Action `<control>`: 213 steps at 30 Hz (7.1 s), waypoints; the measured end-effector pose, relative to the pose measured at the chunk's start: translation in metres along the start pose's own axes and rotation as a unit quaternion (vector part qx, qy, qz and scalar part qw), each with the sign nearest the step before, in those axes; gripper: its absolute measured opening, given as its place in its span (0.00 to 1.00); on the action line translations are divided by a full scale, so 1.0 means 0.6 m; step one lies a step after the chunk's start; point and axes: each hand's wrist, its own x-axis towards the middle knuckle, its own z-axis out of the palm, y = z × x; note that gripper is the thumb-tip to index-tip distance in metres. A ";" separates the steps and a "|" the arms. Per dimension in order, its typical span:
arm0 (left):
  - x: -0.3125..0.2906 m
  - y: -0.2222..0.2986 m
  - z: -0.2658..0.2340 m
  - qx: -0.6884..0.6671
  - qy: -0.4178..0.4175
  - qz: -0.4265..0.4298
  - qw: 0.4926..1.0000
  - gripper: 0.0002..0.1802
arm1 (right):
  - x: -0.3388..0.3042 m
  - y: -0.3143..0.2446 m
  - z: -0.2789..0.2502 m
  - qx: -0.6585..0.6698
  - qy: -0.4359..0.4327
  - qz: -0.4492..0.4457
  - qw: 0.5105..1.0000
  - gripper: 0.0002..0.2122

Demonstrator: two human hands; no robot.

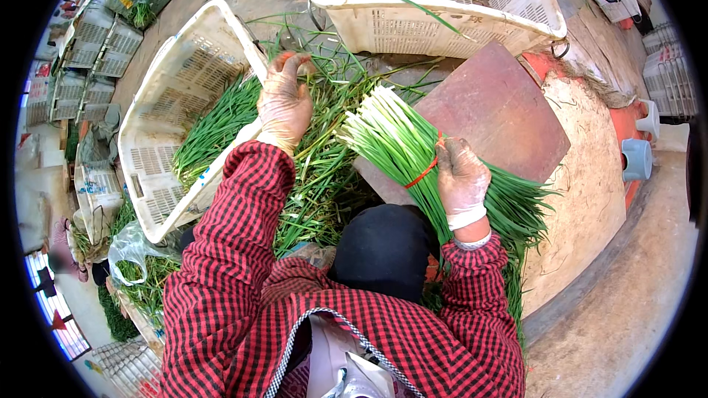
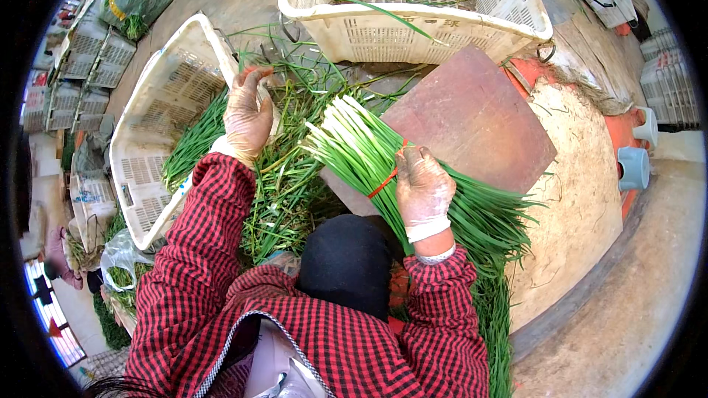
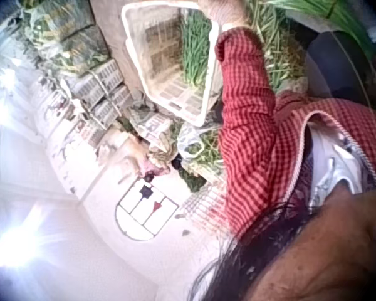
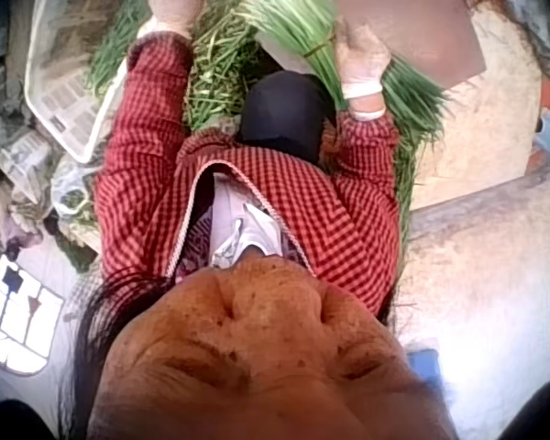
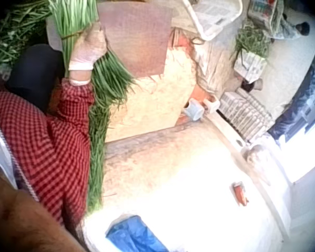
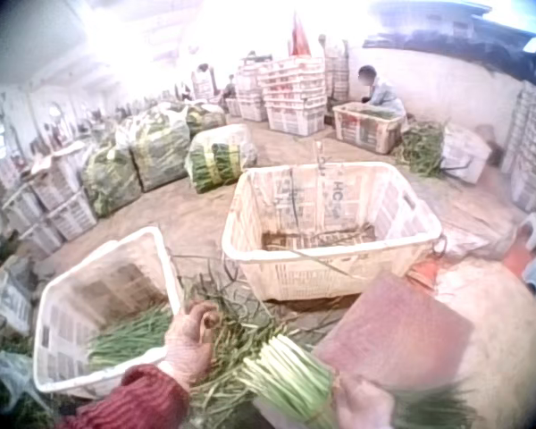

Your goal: The person sorts green plants by hand, tying them into bunches with red bands and placing them into a white plastic crate.

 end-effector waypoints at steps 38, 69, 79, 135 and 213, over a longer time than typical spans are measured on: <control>-0.028 0.149 0.059 -0.039 -0.277 0.227 0.933 0.16 | 0.041 -0.062 -0.084 0.151 0.091 -0.001 0.984 0.06; -0.046 0.083 -0.028 -0.021 -0.303 0.229 0.925 0.15 | 0.021 0.032 -0.049 0.191 0.011 0.083 0.978 0.06; -0.045 0.208 0.103 0.056 -0.424 0.318 0.846 0.57 | 0.025 -0.011 -0.056 0.012 0.072 -0.122 0.990 0.06; -0.082 0.161 0.034 0.138 -0.453 0.196 0.859 0.55 | 0.000 -0.014 0.029 0.074 -0.115 0.026 0.990 0.07; -0.795 -0.163 -0.503 -0.600 0.594 -0.347 0.409 0.13 | -0.106 -0.723 0.378 0.256 -0.629 -0.280 0.679 0.19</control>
